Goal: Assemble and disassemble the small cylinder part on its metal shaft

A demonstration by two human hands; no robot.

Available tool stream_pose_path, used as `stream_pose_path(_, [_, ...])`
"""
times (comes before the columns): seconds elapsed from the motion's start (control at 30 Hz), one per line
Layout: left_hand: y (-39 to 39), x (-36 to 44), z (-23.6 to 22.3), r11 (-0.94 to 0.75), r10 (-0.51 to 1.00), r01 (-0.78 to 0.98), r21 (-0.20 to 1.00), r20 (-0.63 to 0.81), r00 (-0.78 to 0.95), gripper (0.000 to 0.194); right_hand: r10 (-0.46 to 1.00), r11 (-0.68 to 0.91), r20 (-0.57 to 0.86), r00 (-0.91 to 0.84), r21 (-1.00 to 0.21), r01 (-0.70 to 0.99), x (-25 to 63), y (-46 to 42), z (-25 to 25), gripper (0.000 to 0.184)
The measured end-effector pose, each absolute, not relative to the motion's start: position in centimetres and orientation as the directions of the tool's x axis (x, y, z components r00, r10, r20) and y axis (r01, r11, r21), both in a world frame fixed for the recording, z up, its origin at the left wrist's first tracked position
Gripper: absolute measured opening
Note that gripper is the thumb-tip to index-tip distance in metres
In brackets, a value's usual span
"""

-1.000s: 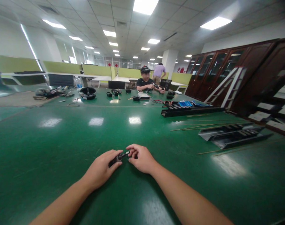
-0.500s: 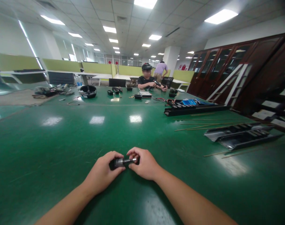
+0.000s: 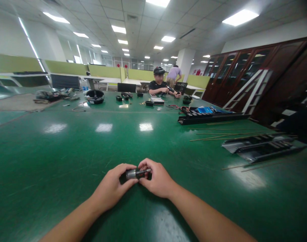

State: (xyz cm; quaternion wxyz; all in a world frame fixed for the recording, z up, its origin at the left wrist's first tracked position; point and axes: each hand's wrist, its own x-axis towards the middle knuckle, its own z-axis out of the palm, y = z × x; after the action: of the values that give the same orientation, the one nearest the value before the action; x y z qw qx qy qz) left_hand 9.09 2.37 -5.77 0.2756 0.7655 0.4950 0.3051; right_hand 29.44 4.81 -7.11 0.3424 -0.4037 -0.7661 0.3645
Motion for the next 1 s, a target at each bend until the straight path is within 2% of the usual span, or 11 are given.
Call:
stream_pose_path(0.6, [2.48,9.13,-5.89,-0.392,0.915,0.58,0.714,0.236,0.328,0.028,0.888,0.376,0.228,-0.399,-0.861,0.343,29.57,4.85,-7.0,0.032])
stream_pose_path(0.7, [2.64,9.13,-5.73,-0.327,0.94,0.556,0.764,0.198,0.279,0.028,0.894,0.349,0.207,-0.398,-0.878,0.327,29.58,5.03,-7.19,0.038])
stream_pose_path(0.83, [2.86,9.17,-5.72,-0.24,0.967,0.395,0.886,0.183,0.177,0.033,0.897,0.318,0.18,-0.405,-0.898,0.305,29.56,5.19,-7.41,0.044])
stream_pose_path(1.0, [2.46,9.35,-5.91,-0.25,0.968,0.417,0.874,0.213,0.133,0.041,0.878,0.366,0.196,-0.436,-0.862,0.35,29.54,5.15,-7.48,0.042])
